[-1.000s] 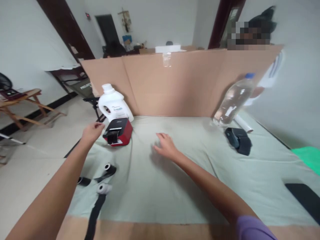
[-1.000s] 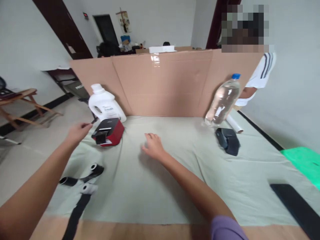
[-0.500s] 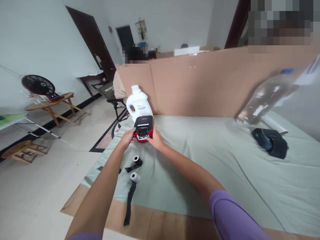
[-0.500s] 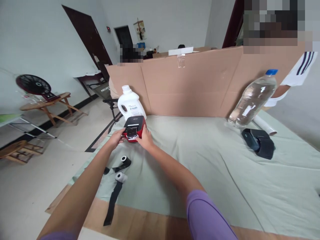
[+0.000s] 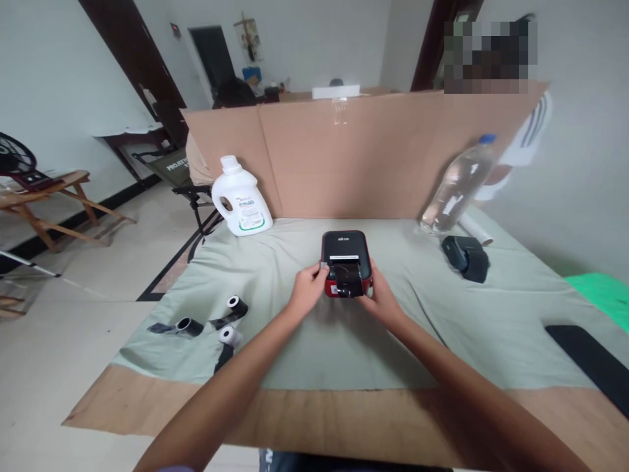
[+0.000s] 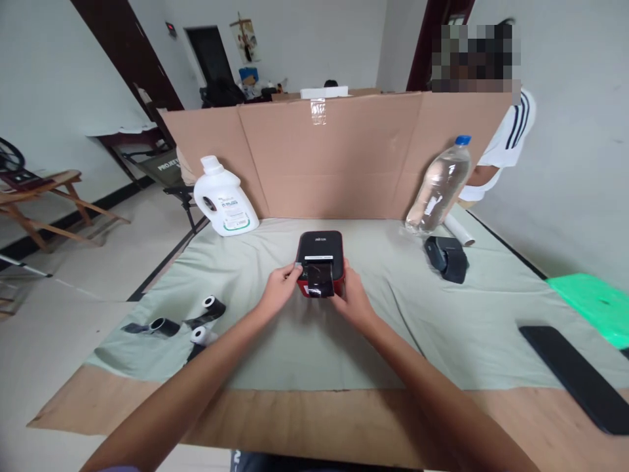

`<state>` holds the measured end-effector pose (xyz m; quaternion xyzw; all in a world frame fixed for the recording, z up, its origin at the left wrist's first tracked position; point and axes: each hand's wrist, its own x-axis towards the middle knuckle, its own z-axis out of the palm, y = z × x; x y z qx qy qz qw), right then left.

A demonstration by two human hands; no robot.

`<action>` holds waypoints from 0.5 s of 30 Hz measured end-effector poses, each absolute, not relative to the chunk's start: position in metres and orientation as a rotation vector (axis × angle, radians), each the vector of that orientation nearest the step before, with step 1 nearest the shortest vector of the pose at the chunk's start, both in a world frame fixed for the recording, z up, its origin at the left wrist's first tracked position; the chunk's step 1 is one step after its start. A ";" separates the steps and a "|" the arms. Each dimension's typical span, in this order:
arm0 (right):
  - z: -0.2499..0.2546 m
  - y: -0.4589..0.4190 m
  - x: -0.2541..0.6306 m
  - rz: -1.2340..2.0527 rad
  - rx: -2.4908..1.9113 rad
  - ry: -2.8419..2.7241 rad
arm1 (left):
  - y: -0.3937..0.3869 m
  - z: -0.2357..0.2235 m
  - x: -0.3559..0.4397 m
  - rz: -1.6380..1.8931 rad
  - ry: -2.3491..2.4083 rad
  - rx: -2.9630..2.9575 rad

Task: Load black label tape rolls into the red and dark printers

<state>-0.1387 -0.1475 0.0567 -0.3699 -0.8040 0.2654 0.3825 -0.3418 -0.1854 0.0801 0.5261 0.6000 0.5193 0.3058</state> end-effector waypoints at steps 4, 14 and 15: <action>0.041 -0.159 -0.110 0.681 -0.971 -1.992 | -0.186 0.065 -0.310 1.340 1.578 1.365; 0.030 -0.163 -0.107 0.727 -0.964 -1.960 | -0.192 0.053 -0.298 1.414 1.584 1.246; 0.030 -0.163 -0.107 0.717 -0.978 -1.975 | -0.193 0.052 -0.298 1.417 1.589 1.236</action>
